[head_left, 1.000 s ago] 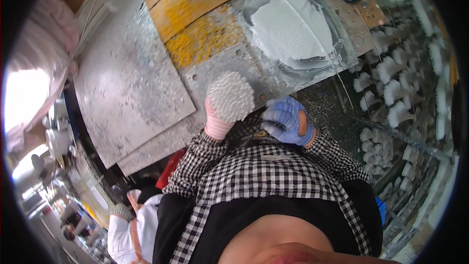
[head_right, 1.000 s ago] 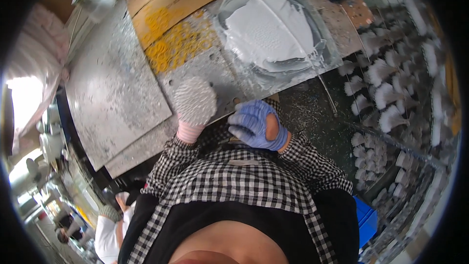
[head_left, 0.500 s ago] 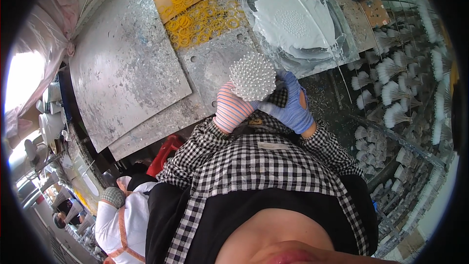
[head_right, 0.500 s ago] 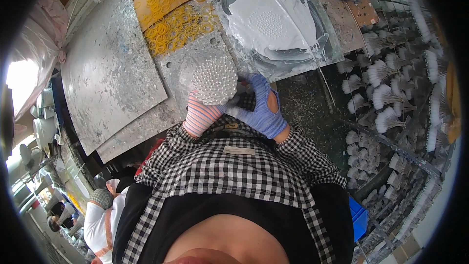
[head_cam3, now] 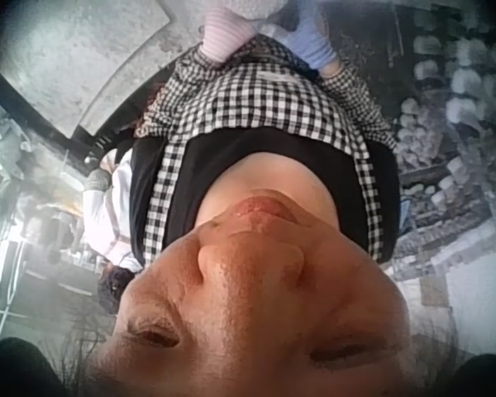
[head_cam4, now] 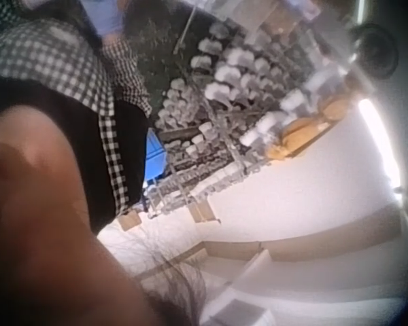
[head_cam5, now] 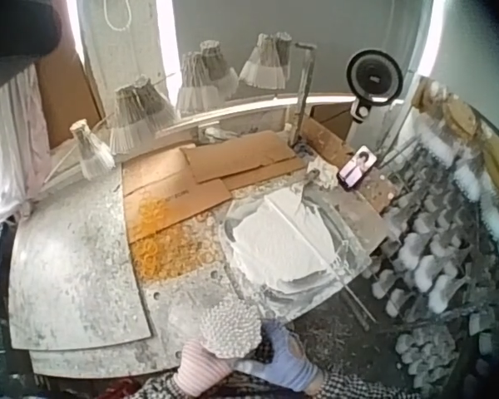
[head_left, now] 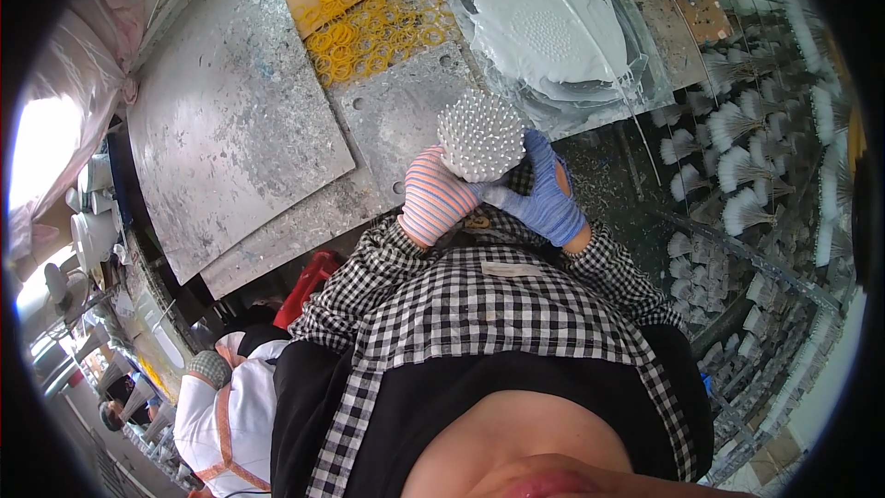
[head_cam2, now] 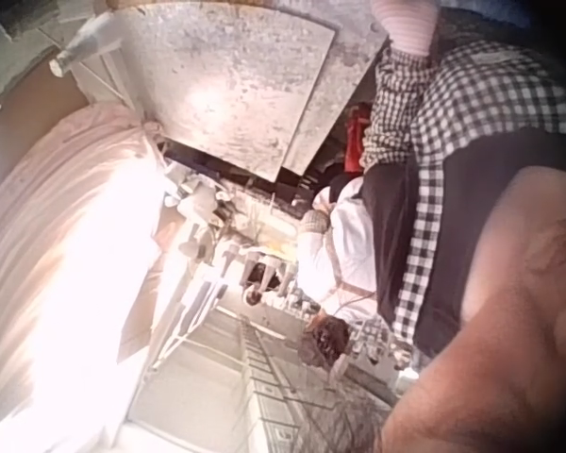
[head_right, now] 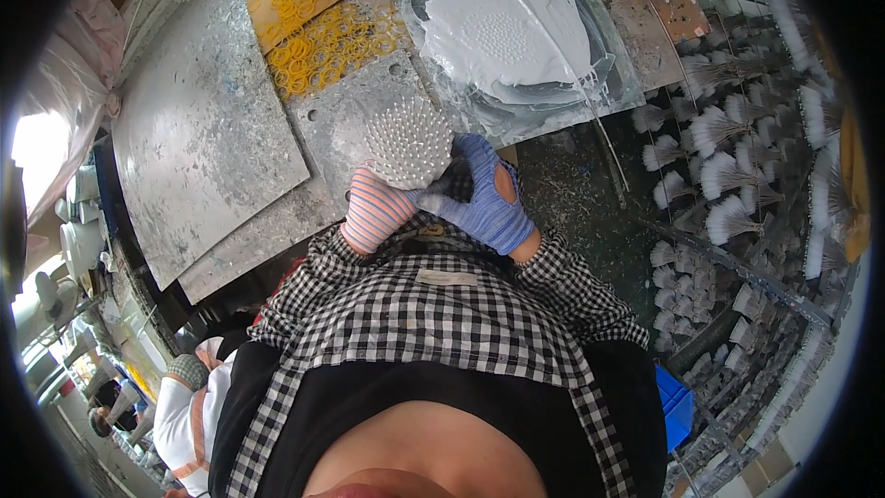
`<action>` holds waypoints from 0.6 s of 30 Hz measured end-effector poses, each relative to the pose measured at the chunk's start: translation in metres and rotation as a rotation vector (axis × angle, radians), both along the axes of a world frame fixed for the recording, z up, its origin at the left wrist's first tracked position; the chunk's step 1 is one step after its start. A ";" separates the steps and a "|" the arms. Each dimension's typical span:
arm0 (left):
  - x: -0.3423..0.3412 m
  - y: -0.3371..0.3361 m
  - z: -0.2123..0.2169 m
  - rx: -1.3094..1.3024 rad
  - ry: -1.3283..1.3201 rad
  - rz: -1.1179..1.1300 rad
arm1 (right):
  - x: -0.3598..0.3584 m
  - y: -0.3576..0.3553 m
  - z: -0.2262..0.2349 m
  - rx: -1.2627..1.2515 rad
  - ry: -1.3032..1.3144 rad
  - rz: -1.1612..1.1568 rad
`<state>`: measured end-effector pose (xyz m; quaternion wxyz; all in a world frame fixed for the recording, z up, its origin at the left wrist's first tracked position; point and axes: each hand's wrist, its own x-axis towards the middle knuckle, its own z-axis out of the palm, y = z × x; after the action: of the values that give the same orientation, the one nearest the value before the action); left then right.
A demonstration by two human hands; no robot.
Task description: Assembling synthetic bristles into bundles and forming brush heads at a manufacturing workstation.
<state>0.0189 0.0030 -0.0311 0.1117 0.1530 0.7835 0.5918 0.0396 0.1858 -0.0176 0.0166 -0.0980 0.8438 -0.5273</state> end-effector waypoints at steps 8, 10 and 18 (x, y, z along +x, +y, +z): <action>-0.009 -0.004 0.002 -0.003 -0.067 0.129 | 0.012 0.022 0.002 0.066 -0.067 -0.027; -0.011 -0.007 -0.005 0.117 -0.123 0.162 | 0.016 0.028 -0.004 0.091 -0.092 -0.002; -0.021 -0.009 0.018 1.157 -0.851 0.201 | 0.018 0.024 0.003 0.100 -0.063 -0.012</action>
<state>-0.0019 -0.0057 -0.0131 0.2532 -0.1288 0.2438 0.9273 0.0572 0.2101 -0.0145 0.0447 -0.0755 0.8686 -0.4876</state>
